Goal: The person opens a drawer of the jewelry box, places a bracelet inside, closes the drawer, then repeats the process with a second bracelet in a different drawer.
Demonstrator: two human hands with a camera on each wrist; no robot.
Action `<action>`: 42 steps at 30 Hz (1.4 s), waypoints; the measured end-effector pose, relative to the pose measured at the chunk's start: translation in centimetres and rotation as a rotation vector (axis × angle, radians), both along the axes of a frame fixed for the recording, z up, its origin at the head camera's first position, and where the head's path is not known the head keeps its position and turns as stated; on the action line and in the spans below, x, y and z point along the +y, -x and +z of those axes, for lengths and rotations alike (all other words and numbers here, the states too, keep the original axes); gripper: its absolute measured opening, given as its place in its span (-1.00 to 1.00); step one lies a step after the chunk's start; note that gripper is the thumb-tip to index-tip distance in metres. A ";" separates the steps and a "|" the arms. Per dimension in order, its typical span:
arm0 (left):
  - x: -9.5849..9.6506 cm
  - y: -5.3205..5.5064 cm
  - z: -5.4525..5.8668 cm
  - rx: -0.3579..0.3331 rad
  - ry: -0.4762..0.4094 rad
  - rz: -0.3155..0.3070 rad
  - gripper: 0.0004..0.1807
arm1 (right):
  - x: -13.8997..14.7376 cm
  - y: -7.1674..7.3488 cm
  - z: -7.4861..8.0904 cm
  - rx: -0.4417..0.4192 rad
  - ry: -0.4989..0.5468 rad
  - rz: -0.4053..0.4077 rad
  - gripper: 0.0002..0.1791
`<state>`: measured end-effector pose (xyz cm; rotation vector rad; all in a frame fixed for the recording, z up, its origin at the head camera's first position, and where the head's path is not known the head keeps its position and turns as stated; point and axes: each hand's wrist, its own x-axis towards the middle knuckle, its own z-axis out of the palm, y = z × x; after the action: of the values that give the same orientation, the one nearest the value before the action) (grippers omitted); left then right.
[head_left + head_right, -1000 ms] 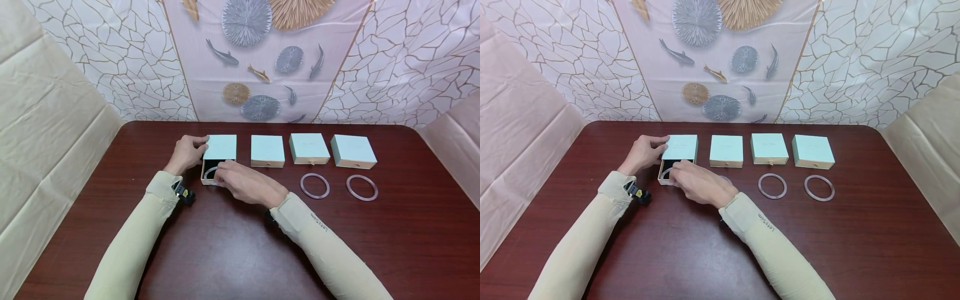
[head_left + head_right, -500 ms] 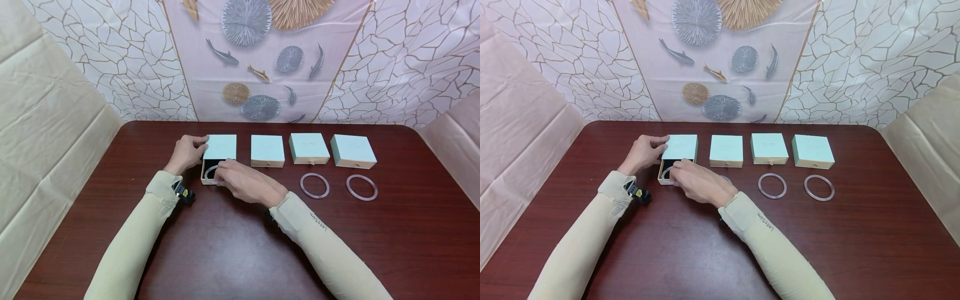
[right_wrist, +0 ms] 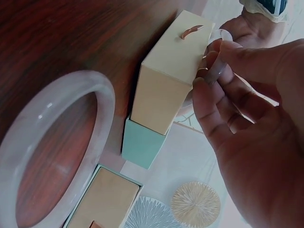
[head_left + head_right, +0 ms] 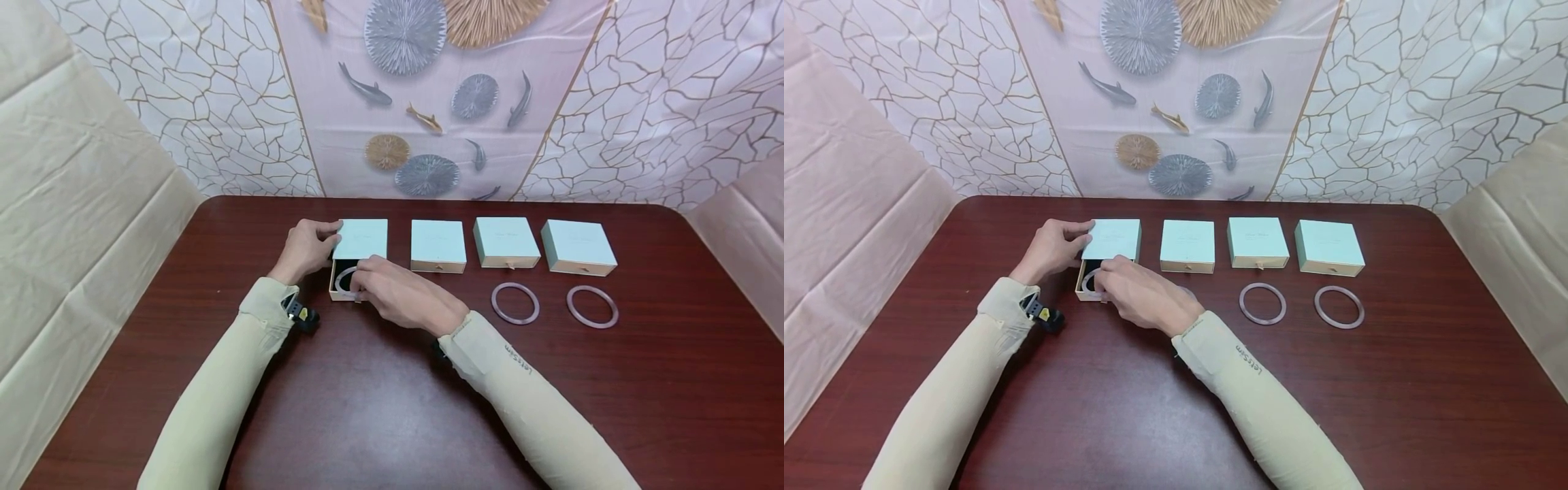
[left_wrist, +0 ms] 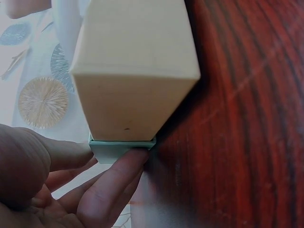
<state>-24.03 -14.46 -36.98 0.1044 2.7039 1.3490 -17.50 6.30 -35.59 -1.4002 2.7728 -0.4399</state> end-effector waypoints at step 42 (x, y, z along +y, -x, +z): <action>0.2 -0.1 0.0 -0.003 0.001 0.002 -0.57 | -0.5 -0.4 -0.5 0.098 0.016 -0.111 -0.78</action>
<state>-23.91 -14.29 -36.96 0.0996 2.7029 1.3474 -17.14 5.75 -36.05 -1.3098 2.9427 -0.4068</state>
